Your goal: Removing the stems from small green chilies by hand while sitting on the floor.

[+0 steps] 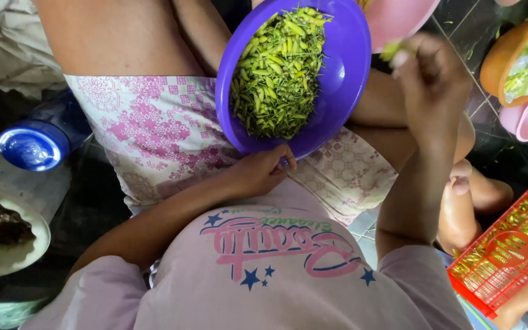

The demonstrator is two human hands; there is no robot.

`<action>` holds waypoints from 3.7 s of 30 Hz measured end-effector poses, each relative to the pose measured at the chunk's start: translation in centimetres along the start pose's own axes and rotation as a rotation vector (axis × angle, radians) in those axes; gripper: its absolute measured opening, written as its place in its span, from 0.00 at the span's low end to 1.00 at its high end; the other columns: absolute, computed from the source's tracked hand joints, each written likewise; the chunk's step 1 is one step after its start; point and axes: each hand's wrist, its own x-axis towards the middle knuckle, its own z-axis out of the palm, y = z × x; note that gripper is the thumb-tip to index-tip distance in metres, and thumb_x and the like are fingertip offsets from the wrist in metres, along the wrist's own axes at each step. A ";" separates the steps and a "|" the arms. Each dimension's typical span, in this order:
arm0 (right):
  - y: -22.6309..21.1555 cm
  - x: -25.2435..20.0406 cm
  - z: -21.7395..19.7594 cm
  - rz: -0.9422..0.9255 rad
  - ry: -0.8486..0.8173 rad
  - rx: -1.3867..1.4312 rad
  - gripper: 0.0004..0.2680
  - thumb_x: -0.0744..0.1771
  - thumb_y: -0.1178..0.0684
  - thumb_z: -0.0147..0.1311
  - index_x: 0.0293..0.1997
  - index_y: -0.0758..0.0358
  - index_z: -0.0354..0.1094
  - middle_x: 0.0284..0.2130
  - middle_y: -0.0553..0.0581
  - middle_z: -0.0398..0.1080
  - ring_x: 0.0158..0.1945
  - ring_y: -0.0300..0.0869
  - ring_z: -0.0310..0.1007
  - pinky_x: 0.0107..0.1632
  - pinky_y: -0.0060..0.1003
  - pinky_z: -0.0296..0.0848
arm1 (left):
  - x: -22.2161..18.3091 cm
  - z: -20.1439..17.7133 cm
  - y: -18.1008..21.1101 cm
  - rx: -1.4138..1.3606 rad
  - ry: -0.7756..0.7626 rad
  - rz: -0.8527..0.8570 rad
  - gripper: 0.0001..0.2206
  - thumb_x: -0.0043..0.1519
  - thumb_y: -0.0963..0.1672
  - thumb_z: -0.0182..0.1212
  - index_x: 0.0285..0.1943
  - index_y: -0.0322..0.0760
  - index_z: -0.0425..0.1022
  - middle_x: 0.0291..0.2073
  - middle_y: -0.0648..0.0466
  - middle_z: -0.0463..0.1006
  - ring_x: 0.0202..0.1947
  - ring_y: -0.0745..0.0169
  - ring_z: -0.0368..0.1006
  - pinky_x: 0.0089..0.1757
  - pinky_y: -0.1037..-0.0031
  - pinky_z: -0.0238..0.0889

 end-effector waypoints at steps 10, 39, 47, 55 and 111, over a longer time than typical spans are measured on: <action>-0.1 4.1 10.4 -0.317 -0.104 -0.395 0.09 0.69 0.65 0.59 0.56 0.70 0.73 0.48 0.64 0.74 0.43 0.50 0.76 0.47 0.39 0.78 | -0.3 -0.1 0.0 -0.013 -0.020 -0.005 0.08 0.64 0.41 0.51 0.50 0.44 0.70 0.17 0.58 0.70 0.15 0.65 0.62 0.23 0.71 0.52; -3.4 -8.5 8.6 0.113 -0.403 0.146 0.05 0.69 0.54 0.57 0.49 0.60 0.74 0.37 0.60 0.75 0.42 0.53 0.79 0.43 0.46 0.76 | -1.1 -0.3 0.0 -0.081 -0.008 0.025 0.22 0.68 0.43 0.41 0.70 0.23 0.55 0.49 0.26 0.75 0.51 0.24 0.73 0.51 0.45 0.66; -0.5 -6.7 4.2 0.039 -0.241 0.099 0.04 0.70 0.60 0.58 0.48 0.64 0.75 0.39 0.60 0.77 0.43 0.48 0.79 0.50 0.43 0.76 | -0.5 -0.3 0.1 0.012 -0.008 -0.054 0.11 0.66 0.45 0.48 0.56 0.41 0.61 0.36 0.37 0.78 0.42 0.32 0.76 0.43 0.52 0.68; 1.4 -0.4 5.6 -0.160 0.086 -0.280 0.06 0.73 0.62 0.60 0.56 0.65 0.72 0.42 0.66 0.76 0.45 0.60 0.79 0.45 0.47 0.76 | -0.6 -0.3 0.5 -0.024 -0.013 -0.056 0.05 0.66 0.44 0.48 0.49 0.43 0.63 0.28 0.42 0.79 0.34 0.39 0.78 0.36 0.58 0.69; -1.8 -1.5 8.8 -0.291 -0.081 -0.141 0.09 0.71 0.60 0.56 0.58 0.67 0.69 0.49 0.63 0.72 0.55 0.54 0.71 0.58 0.51 0.71 | -0.5 -0.1 -0.9 -0.027 -0.039 0.061 0.18 0.68 0.45 0.43 0.65 0.32 0.61 0.36 0.32 0.79 0.40 0.28 0.78 0.37 0.48 0.71</action>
